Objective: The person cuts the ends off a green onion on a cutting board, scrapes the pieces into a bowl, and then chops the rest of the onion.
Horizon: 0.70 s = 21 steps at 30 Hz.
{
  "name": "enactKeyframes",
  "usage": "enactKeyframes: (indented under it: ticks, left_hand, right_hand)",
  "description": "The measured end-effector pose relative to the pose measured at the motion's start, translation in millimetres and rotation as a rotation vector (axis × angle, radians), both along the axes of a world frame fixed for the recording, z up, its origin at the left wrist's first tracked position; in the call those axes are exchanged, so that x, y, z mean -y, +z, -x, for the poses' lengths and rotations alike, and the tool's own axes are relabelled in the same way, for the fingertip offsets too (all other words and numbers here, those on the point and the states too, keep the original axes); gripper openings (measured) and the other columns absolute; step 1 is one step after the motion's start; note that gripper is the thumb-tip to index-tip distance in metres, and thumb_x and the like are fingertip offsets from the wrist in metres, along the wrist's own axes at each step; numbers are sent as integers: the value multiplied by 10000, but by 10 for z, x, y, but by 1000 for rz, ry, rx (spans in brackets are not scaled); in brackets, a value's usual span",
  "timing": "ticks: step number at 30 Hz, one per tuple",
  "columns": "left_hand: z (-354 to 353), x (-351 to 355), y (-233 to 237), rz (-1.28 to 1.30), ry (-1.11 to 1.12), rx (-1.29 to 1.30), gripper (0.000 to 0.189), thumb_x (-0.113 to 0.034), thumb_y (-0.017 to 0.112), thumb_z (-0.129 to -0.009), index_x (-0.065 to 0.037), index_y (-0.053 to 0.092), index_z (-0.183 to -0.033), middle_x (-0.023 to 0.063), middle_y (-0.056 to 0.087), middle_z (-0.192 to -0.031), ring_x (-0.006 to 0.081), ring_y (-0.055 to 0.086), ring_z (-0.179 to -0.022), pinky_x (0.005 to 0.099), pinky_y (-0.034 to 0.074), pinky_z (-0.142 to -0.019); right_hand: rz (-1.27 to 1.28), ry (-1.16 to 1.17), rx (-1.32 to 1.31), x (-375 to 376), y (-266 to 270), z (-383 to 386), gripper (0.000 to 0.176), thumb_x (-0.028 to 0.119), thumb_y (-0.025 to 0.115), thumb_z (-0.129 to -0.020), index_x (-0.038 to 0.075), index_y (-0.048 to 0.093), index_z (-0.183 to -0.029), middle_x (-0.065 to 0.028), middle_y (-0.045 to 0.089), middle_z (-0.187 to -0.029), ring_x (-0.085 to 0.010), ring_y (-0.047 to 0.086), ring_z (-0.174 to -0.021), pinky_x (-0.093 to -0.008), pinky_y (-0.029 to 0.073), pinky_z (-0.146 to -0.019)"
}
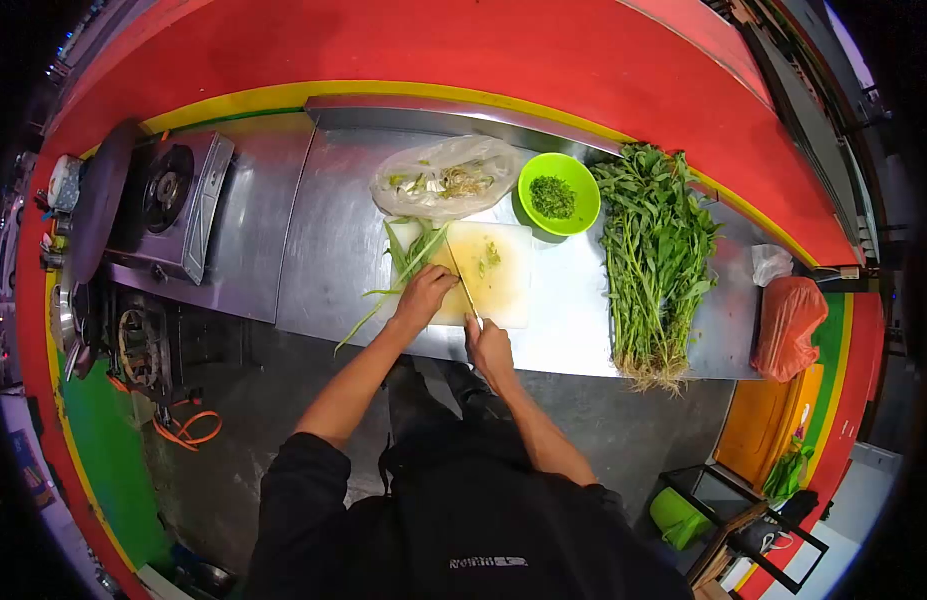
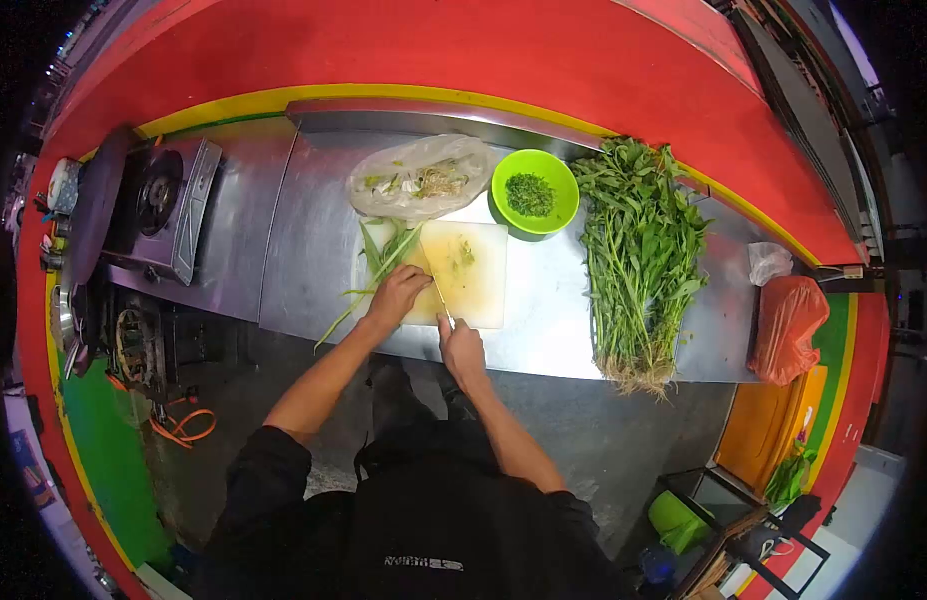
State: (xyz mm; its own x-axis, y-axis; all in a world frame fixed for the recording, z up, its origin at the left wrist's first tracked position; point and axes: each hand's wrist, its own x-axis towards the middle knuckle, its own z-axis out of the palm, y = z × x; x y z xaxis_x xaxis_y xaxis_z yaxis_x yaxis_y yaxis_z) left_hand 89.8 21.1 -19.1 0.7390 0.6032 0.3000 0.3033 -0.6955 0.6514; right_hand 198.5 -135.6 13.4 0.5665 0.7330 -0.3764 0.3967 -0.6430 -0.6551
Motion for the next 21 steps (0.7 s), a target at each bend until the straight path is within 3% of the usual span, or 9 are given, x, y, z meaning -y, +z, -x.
enactKeyframes:
  ticks: [21]
  left_hand:
    - [-10,0,42,-1,40,15,120,-74,730,-842,-41,745,-956,89,674,-930,291,641,-927,402,540,-809]
  right_hand:
    - [22,8,-29,2,-22,-7,563,421,530,-1033,-113,676,-932,-388,654,-830,-558,665,-841,-586,523,-755]
